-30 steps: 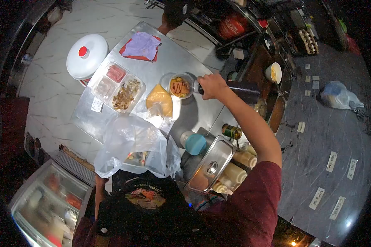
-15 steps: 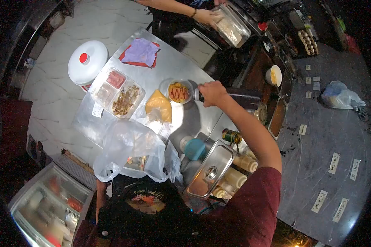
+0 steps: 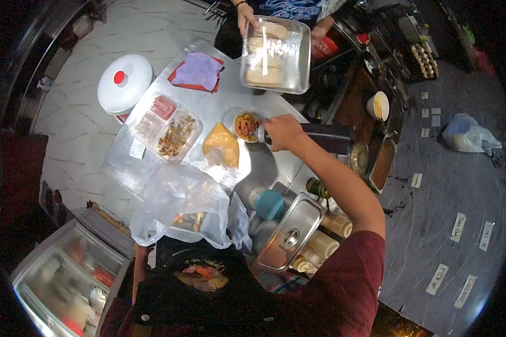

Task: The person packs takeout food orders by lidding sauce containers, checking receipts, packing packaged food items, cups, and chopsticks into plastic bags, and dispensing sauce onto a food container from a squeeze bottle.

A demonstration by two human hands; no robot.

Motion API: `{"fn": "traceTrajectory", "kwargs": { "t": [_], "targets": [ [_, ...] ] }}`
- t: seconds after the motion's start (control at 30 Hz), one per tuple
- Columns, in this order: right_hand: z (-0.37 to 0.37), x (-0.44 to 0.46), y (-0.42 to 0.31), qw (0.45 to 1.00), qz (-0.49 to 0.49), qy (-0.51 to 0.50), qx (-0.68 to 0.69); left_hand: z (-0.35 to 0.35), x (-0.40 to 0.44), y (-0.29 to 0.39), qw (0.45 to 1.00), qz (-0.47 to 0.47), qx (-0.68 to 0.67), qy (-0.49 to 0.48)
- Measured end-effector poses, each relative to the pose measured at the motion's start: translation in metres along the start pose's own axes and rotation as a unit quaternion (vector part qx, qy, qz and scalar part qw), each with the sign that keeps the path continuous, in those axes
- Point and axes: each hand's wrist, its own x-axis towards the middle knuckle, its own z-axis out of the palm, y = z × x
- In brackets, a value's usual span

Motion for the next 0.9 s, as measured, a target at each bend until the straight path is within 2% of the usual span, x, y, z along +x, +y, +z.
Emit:
{"fn": "traceTrajectory", "kwargs": {
  "t": [0.07, 0.17, 0.27, 0.37, 0.47, 0.57, 0.67, 0.77, 0.9],
  "targets": [
    [-0.009, 0.006, -0.006, 1.000, 0.009, 0.002, 0.004, -0.002, 0.003, -0.005, 1.000, -0.004, 0.004, -0.009],
    [-0.010, 0.024, 0.002, 0.999, 0.012, 0.026, 0.018, 0.002, -0.015, 0.020, 0.999, -0.041, 0.001, 0.031],
    [-0.015, 0.023, -0.011, 1.000, 0.014, 0.005, -0.003, -0.013, -0.007, 0.018, 1.000, 0.003, -0.011, 0.021],
    [-0.015, 0.013, -0.019, 1.000, -0.019, -0.012, -0.001, -0.030, 0.011, 0.008, 0.992, -0.018, -0.105, 0.065],
    [-0.007, 0.017, -0.009, 0.999, 0.012, 0.043, 0.010, -0.037, -0.006, 0.051, 0.989, 0.009, -0.069, 0.128],
    [-0.008, 0.014, 0.004, 0.998, 0.036, 0.038, 0.028, -0.042, 0.008, 0.089, 0.973, 0.138, -0.067, 0.175],
    [0.005, 0.002, 0.006, 0.997, 0.052, 0.012, 0.049, -0.021, -0.009, 0.175, 0.932, 0.277, -0.108, 0.208],
    [0.019, -0.019, 0.012, 0.990, 0.082, 0.031, 0.106, 0.012, -0.036, 0.272, 0.920, 0.349, -0.072, 0.164],
    [0.030, -0.047, 0.022, 0.954, 0.116, 0.130, 0.244, 0.090, -0.066, 0.375, 0.904, 0.426, -0.026, -0.002]
  ]
}}
